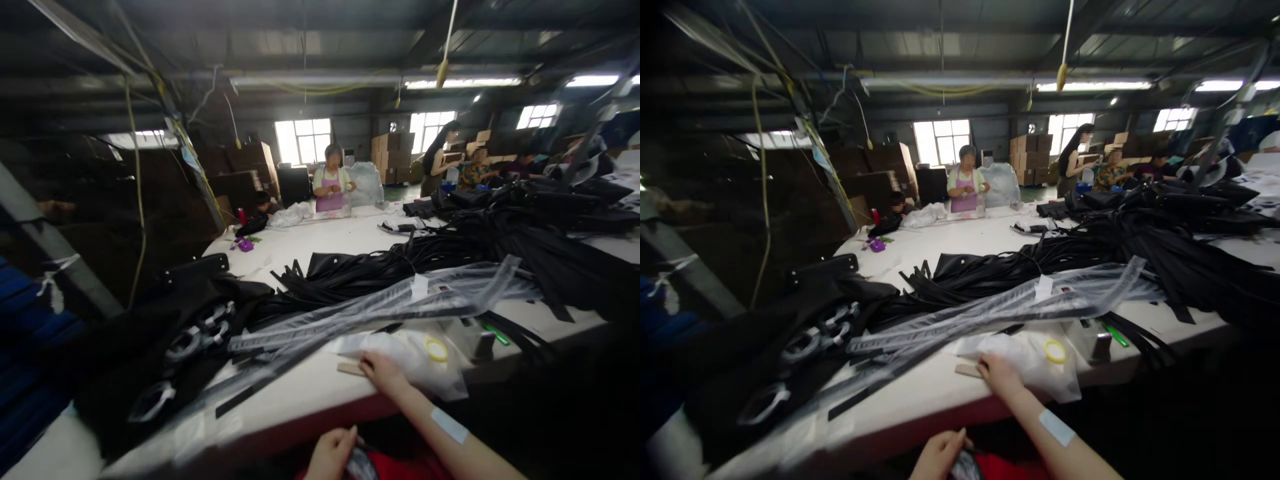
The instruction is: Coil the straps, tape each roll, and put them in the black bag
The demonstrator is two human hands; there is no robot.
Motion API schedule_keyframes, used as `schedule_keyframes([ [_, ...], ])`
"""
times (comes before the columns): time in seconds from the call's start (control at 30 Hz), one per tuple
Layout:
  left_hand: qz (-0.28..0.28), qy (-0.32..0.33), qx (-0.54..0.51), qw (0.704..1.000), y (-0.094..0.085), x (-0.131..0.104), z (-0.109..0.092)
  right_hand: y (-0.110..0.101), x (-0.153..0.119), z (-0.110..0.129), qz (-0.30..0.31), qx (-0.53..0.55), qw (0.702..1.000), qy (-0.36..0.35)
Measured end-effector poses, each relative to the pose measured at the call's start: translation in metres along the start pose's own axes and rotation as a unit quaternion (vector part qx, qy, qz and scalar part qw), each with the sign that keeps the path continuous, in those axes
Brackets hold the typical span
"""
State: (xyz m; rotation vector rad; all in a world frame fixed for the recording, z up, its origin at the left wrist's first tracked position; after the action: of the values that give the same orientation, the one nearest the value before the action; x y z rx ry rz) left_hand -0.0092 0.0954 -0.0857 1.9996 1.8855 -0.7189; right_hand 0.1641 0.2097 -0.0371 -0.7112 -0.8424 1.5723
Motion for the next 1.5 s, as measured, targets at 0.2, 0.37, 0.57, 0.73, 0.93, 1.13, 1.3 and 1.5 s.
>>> schedule_keyframes([
  [0.2, 0.013, 0.061, -0.020, 0.998, -0.001, -0.022, -0.007, -0.003, -0.003, -0.019, 0.019, -0.005, 0.999, -0.030],
  [0.37, 0.026, 0.027, -0.058, 0.998, -0.003, -0.020, 0.000, 0.003, -0.009, -0.029, -0.003, -0.022, 0.996, -0.085],
  [0.57, 0.048, 0.040, -0.055, 0.996, -0.001, -0.015, -0.003, 0.005, -0.018, -0.025, -0.056, -0.078, 0.984, -0.152],
  [0.73, 0.051, 0.035, -0.055, 0.997, -0.003, -0.011, -0.005, 0.005, -0.023, -0.022, -0.074, -0.111, 0.975, -0.179],
  [0.93, 0.049, 0.030, -0.061, 0.996, -0.004, -0.008, -0.001, 0.004, -0.021, -0.019, -0.092, -0.123, 0.972, -0.176],
  [1.13, 0.051, 0.026, -0.063, 0.996, -0.003, -0.007, -0.002, 0.003, -0.017, -0.021, -0.095, -0.112, 0.975, -0.169],
  [1.3, 0.049, 0.024, -0.065, 0.996, -0.005, -0.008, -0.004, 0.007, -0.022, -0.026, -0.109, -0.103, 0.974, -0.168],
  [1.5, 0.055, 0.024, -0.060, 0.996, -0.006, -0.007, -0.005, 0.008, -0.022, -0.028, -0.106, -0.096, 0.975, -0.172],
])
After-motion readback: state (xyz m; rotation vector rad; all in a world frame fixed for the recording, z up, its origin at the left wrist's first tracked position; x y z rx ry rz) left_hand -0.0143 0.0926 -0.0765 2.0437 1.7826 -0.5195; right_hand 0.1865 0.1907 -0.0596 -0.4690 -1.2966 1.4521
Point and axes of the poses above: each hand's wrist, its own x-axis towards the middle knuckle, its own y-axis out of the palm, z = x × y, the point moved 3 cm from there along x, towards the middle knuckle, and after that the axes turned 5 degrees about -z, right-handed, at the moved point
